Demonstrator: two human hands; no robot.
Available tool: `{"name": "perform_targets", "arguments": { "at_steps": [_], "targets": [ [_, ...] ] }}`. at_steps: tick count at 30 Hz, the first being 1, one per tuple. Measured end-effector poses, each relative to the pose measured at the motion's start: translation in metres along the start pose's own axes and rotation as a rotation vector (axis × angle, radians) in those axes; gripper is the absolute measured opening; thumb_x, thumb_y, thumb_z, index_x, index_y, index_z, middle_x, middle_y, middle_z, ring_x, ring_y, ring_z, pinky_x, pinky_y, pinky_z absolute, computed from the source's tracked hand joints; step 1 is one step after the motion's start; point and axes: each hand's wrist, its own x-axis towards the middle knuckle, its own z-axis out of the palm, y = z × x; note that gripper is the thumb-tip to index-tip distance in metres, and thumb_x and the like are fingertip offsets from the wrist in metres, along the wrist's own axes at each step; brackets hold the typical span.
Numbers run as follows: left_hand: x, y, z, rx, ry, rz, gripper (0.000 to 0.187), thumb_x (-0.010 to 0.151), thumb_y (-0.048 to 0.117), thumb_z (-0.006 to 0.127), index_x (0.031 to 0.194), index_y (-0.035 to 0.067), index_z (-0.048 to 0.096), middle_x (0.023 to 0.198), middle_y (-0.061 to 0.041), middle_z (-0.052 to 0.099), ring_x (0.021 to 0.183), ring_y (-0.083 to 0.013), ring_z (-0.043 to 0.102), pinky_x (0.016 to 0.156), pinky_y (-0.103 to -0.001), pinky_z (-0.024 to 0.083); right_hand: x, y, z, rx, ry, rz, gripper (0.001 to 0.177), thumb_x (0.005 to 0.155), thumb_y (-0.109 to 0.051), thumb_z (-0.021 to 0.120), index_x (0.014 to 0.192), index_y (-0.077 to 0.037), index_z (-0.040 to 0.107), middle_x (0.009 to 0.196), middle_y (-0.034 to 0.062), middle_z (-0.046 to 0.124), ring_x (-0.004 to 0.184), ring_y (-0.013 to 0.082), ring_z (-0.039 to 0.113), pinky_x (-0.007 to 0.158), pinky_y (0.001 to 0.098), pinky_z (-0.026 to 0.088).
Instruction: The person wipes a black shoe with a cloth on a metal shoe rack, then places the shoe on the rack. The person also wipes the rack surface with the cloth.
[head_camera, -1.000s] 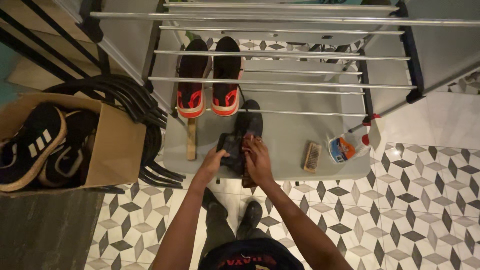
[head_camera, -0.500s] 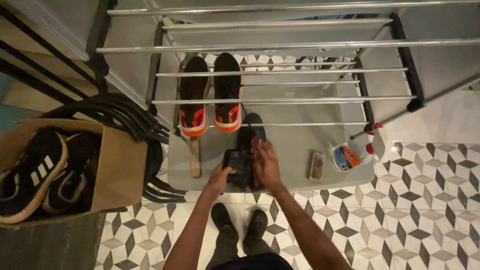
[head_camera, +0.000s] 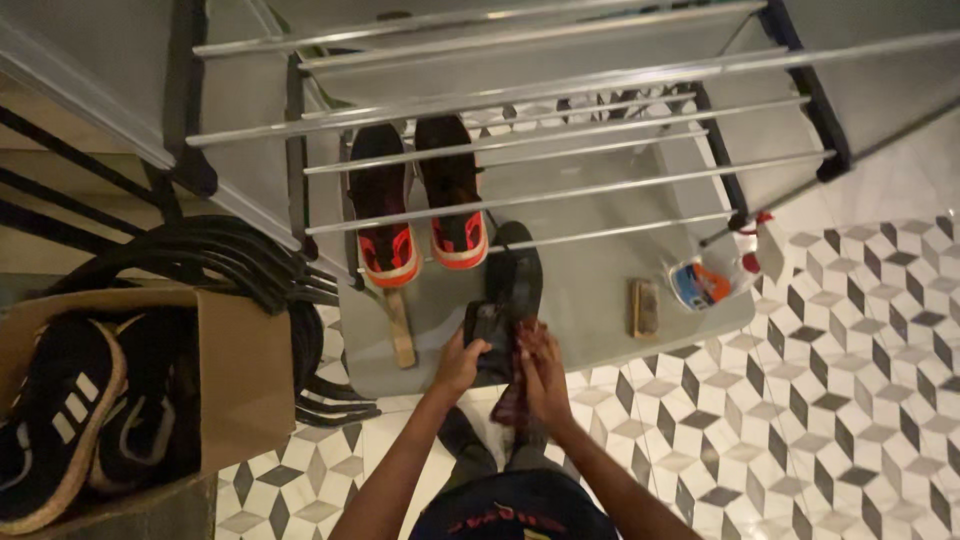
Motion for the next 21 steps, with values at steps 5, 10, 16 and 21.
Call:
{"name": "perform_targets", "arguments": {
  "at_steps": [5,10,16,21],
  "targets": [
    [0.006,-0.012,0.001,-0.017,-0.014,0.004,0.051,0.086,0.018,0.057,0.136,0.009,0.057,0.096,-0.005,0.071,0.086,-0.0165,0.068,0.083,-0.032,0.056,0.107,0.020,0.008,-0.445,0.189,-0.275,0.041,0.104,-0.013,0.058,0.143,-0.002,0.057,0.152,0.0234,0.047,0.140,0.0399,0.046,0.118,0.0449,0.037],
    [0.012,-0.053,0.001,0.427,0.042,0.589,0.042,0.088,0.011,0.064,0.130,0.009,0.059,0.129,-0.013,0.065,0.111,-0.0231,0.063,0.095,-0.034,0.055,0.120,0.015,0.017,0.062,0.179,0.005,0.053,0.098,-0.015,0.058,0.147,-0.002,0.042,0.160,0.0129,0.028,0.131,0.0319,0.053,0.112,0.0413,0.043],
    [-0.009,0.019,0.001,-0.170,0.026,0.229,0.079,0.081,0.000,0.065,0.155,0.006,0.037,0.152,-0.021,0.045,0.134,-0.0358,0.047,0.106,-0.040,0.042,-0.003,-0.017,0.018,0.042,0.146,0.071,0.039,0.104,-0.006,0.051,0.142,0.003,0.053,0.155,0.0193,0.047,0.144,0.0309,0.047,0.119,0.0385,0.037],
    [-0.033,0.094,-0.009,0.740,0.025,0.490,0.066,0.087,0.014,0.067,0.150,0.013,0.047,0.164,-0.015,0.033,0.150,-0.0390,0.032,0.118,-0.050,0.032,-0.012,-0.019,0.020,0.150,0.136,-0.031,0.049,0.102,-0.003,0.048,0.151,0.000,0.042,0.160,0.0186,0.040,0.141,0.0310,0.052,0.119,0.0384,0.038]
  ]
}}
